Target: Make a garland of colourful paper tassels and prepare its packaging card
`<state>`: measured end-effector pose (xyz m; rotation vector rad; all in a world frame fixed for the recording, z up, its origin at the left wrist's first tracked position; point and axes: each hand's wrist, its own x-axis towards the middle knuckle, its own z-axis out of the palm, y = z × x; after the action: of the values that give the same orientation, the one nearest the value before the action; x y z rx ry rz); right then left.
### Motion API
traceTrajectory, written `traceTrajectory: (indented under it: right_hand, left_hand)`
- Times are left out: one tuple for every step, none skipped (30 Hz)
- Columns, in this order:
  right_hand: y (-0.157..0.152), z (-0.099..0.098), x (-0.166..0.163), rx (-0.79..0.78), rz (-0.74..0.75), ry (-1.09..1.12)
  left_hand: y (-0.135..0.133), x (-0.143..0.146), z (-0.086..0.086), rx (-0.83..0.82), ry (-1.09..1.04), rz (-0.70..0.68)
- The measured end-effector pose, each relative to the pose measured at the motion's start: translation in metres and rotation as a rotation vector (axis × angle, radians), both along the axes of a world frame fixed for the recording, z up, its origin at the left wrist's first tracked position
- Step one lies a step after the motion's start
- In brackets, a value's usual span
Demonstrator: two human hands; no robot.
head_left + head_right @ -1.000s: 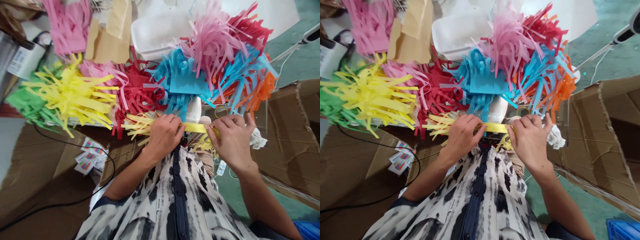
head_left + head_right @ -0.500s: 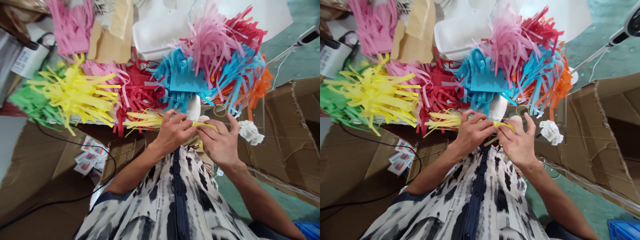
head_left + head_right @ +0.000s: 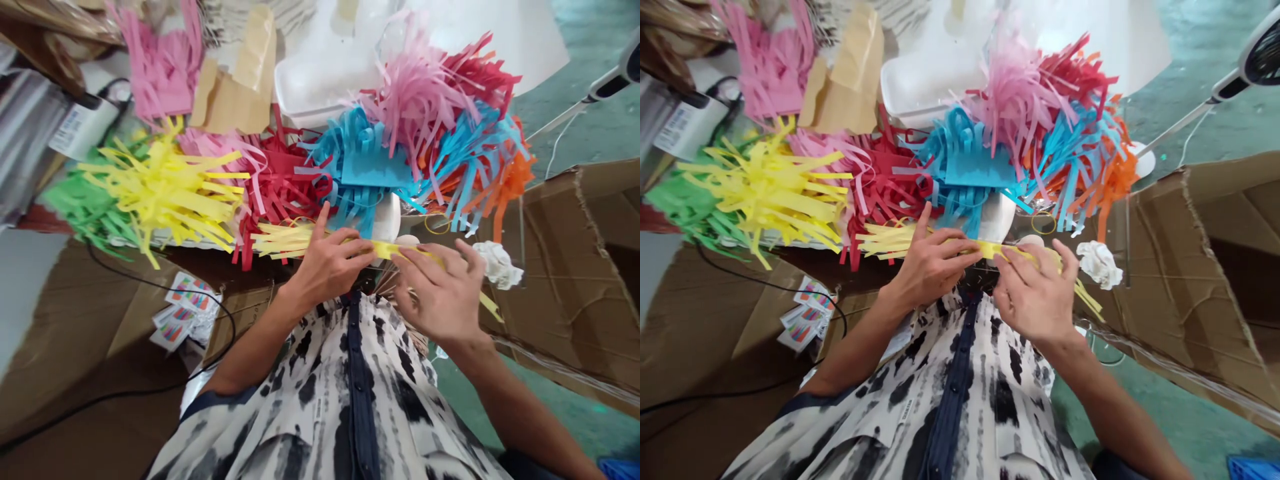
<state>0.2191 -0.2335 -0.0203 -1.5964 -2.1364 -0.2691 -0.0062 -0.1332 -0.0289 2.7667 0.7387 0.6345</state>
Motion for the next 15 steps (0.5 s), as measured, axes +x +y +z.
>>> traceTrajectory:
  right_hand:
    - [0.003, -0.003, -0.005, -0.029, -0.004, -0.010]
    - [0.005, -0.006, -0.007, -0.040, -0.014, -0.015]
    - [0.006, -0.009, -0.007, -0.036, -0.023, -0.015]
    - [0.007, -0.011, -0.004, -0.033, -0.028, -0.011]
    - [0.007, -0.013, -0.001, -0.035, -0.025, 0.001]
    - [0.007, -0.013, 0.003, -0.040, -0.014, 0.022]
    - [0.008, -0.013, 0.007, -0.055, 0.001, 0.047]
    - [0.009, -0.013, 0.011, -0.071, 0.017, 0.072]
    - [0.011, -0.012, 0.014, -0.086, 0.032, 0.092]
    - [0.012, -0.010, 0.016, -0.095, 0.047, 0.105]
    - [0.014, -0.010, 0.017, -0.099, 0.062, 0.106]
    - [0.016, -0.009, 0.018, -0.099, 0.075, 0.095]
    - [0.017, -0.008, 0.019, -0.095, 0.085, 0.079]
    - [0.018, -0.008, 0.020, -0.090, 0.090, 0.060]
    - [0.019, -0.009, 0.020, -0.091, 0.090, 0.039]
  left_hand:
    - [0.001, -0.002, -0.001, -0.004, -0.012, -0.002]
    - [0.002, -0.005, -0.002, -0.009, -0.028, -0.001]
    - [0.003, -0.009, -0.003, -0.014, -0.041, 0.006]
    - [0.005, -0.015, -0.003, -0.017, -0.047, 0.022]
    - [0.006, -0.020, -0.004, -0.010, -0.051, 0.054]
    - [0.008, -0.026, -0.003, 0.011, -0.056, 0.105]
    - [0.009, -0.031, -0.001, 0.046, -0.065, 0.172]
    - [0.010, -0.033, 0.001, 0.086, -0.079, 0.246]
    - [0.010, -0.034, 0.004, 0.128, -0.104, 0.308]
    - [0.009, -0.032, 0.007, 0.157, -0.134, 0.335]
    - [0.008, -0.027, 0.010, 0.163, -0.158, 0.313]
    - [0.007, -0.020, 0.012, 0.144, -0.167, 0.251]
    - [0.005, -0.012, 0.013, 0.103, -0.157, 0.164]
    - [0.004, -0.003, 0.013, 0.052, -0.125, 0.085]
    - [0.004, 0.005, 0.012, 0.007, -0.077, 0.038]
